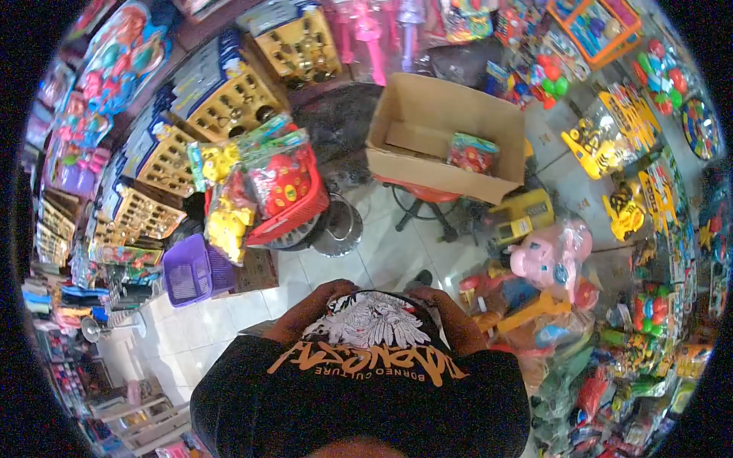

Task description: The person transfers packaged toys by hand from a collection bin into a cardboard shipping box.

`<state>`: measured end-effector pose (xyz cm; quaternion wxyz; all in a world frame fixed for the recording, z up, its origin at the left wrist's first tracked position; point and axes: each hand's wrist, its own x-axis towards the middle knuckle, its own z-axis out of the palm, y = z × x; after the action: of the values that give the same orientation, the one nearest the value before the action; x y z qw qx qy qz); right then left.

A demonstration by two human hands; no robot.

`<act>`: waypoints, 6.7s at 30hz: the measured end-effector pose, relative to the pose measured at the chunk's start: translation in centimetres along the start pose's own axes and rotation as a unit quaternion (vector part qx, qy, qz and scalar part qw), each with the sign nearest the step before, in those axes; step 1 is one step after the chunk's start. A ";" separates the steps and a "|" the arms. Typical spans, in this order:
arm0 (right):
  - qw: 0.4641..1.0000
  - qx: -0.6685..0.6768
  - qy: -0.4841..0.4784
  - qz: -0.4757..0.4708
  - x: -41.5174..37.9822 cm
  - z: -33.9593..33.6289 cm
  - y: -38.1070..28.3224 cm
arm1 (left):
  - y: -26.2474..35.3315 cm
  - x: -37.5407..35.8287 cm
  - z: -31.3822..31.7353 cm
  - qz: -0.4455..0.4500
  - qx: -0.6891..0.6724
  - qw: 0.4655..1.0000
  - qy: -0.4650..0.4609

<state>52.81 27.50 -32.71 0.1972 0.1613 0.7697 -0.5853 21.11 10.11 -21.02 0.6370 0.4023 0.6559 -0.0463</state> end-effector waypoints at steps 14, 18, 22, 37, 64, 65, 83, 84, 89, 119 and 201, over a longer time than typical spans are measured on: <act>0.992 -0.054 0.066 0.095 10.4 4.3 -16.4 | -19.5 -6.5 0.6 0.241 0.148 0.943 0.175; 0.972 0.136 0.117 0.152 9.9 3.5 -26.9 | -16.7 -14.1 -0.4 0.035 -0.573 0.774 0.267; 0.972 0.197 0.024 0.124 11.2 -0.7 -36.3 | -16.0 -19.2 -2.7 0.160 -0.667 0.578 0.442; 0.920 -0.224 0.161 -0.277 19.5 -7.7 -58.8 | -11.2 -29.9 -13.4 0.111 -0.538 0.596 0.585; 0.883 0.139 0.169 -0.415 17.5 -8.3 -58.3 | -7.2 -32.8 -15.8 0.392 -0.615 0.455 0.511; 0.863 0.224 0.164 -0.422 17.4 -8.2 -58.3 | -6.9 -32.7 -16.2 0.429 -0.621 0.428 0.497; 0.869 0.294 0.232 -0.324 15.0 -18.2 -53.3 | 1.5 -29.0 -24.7 0.493 -0.451 0.631 0.395; 0.867 0.296 0.238 -0.321 14.7 -18.8 -52.9 | 1.3 -28.5 -25.2 0.503 -0.423 0.648 0.385; 0.794 0.395 0.367 -0.280 12.6 -21.5 -49.5 | 1.1 -25.9 -24.9 0.349 -0.430 0.679 0.482; 0.692 0.529 0.371 -0.323 9.4 -21.9 -45.3 | 5.7 -27.2 -23.8 0.375 -0.575 0.557 0.467; 0.731 0.315 0.550 -0.254 -16.4 -24.9 -32.7 | 33.2 -10.9 -17.4 0.454 -0.386 0.802 0.043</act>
<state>48.50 42.65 8.64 -0.4781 0.3065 0.5274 -0.6318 25.20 37.23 6.70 0.6593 0.3761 0.3887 0.5223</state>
